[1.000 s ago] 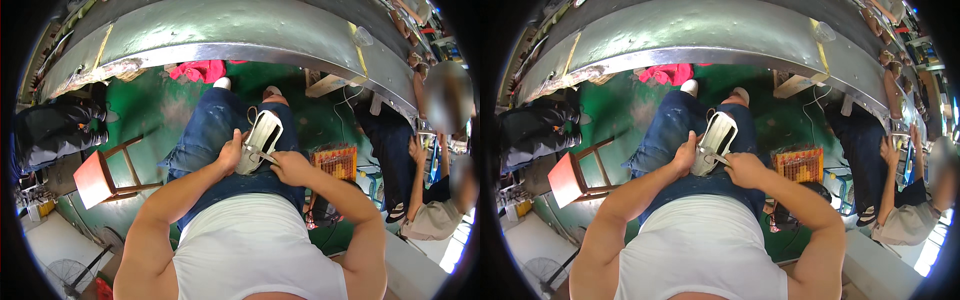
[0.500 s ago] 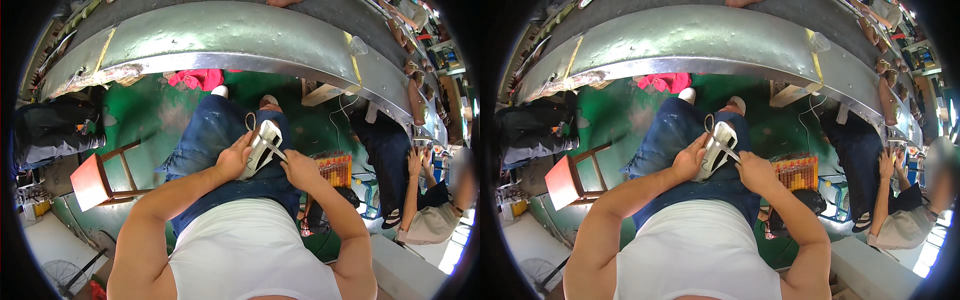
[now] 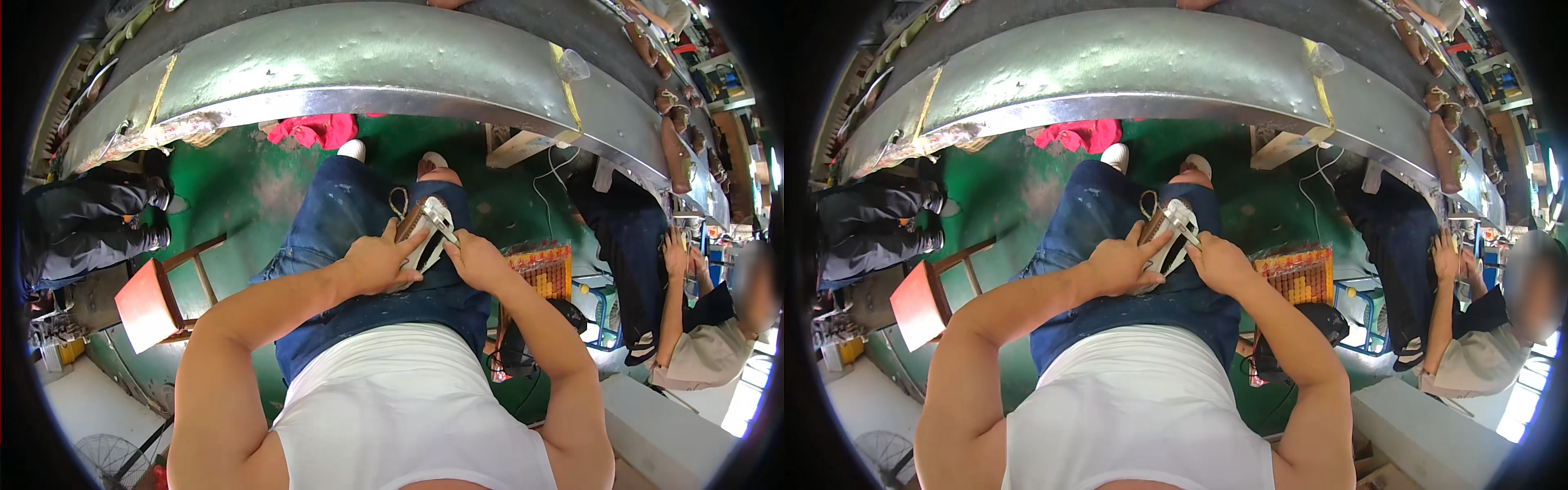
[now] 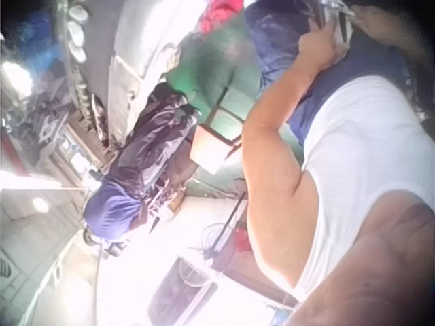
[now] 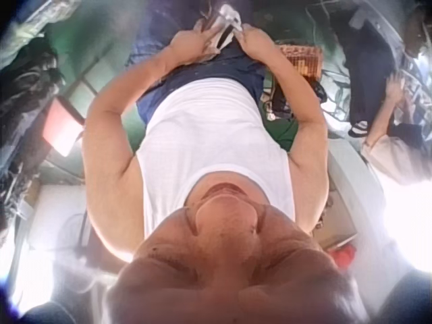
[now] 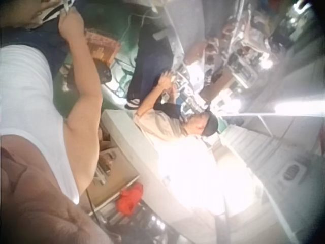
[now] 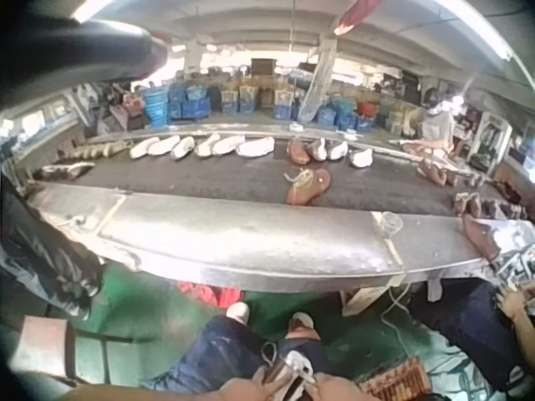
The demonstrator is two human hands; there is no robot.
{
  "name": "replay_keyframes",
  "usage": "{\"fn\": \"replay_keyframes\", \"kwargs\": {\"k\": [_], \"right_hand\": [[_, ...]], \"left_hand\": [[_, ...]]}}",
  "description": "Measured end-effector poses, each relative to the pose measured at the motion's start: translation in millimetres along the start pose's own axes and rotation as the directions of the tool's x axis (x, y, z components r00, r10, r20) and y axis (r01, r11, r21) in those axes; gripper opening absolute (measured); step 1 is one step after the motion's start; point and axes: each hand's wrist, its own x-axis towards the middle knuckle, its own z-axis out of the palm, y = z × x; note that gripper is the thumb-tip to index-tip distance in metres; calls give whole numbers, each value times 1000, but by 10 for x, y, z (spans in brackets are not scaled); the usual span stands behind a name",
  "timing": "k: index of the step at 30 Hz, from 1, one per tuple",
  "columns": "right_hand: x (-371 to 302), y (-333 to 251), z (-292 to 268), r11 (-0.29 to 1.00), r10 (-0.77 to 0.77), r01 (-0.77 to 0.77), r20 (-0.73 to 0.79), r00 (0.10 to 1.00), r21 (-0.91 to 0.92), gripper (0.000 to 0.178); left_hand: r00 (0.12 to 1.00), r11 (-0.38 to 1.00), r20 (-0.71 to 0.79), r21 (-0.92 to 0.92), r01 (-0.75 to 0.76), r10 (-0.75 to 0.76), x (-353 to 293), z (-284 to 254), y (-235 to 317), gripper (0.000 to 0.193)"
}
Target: Manually lasting a shoe by using pliers to pull and secure the upper over the last.
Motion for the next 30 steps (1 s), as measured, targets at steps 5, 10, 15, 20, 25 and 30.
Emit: {"fn": "replay_keyframes", "kwargs": {"k": [5, 10, 15, 20, 25, 30], "right_hand": [[-143, -191, -226, 995, 4, -10, 67, 998, 103, 38], [-194, -111, 57, 991, -112, 108, 54, 992, 75, 38], [-383, 85, -44, 824, 114, -67, -48, 992, 563, 38], [-409, 178, -29, 626, 201, -86, -54, 978, 775, 34], [-447, 181, -8, 642, 42, 23, -65, 997, 766, 26], [-535, -29, -222, 834, 111, -180, 161, 981, 522, 17]], "left_hand": [[964, 737, -251, -668, -106, -89, -191, 757, -354, 95], [975, 783, -156, -621, 28, -158, -153, 506, -262, 100], [836, 873, -526, -470, -131, -158, -461, -77, -260, 65], [747, 372, -627, -763, -529, -222, -222, -531, -223, 42], [923, 454, -298, -876, -163, -244, 520, -351, -274, 65], [909, 815, -393, -567, -121, -138, 256, 183, -377, 53]]}}
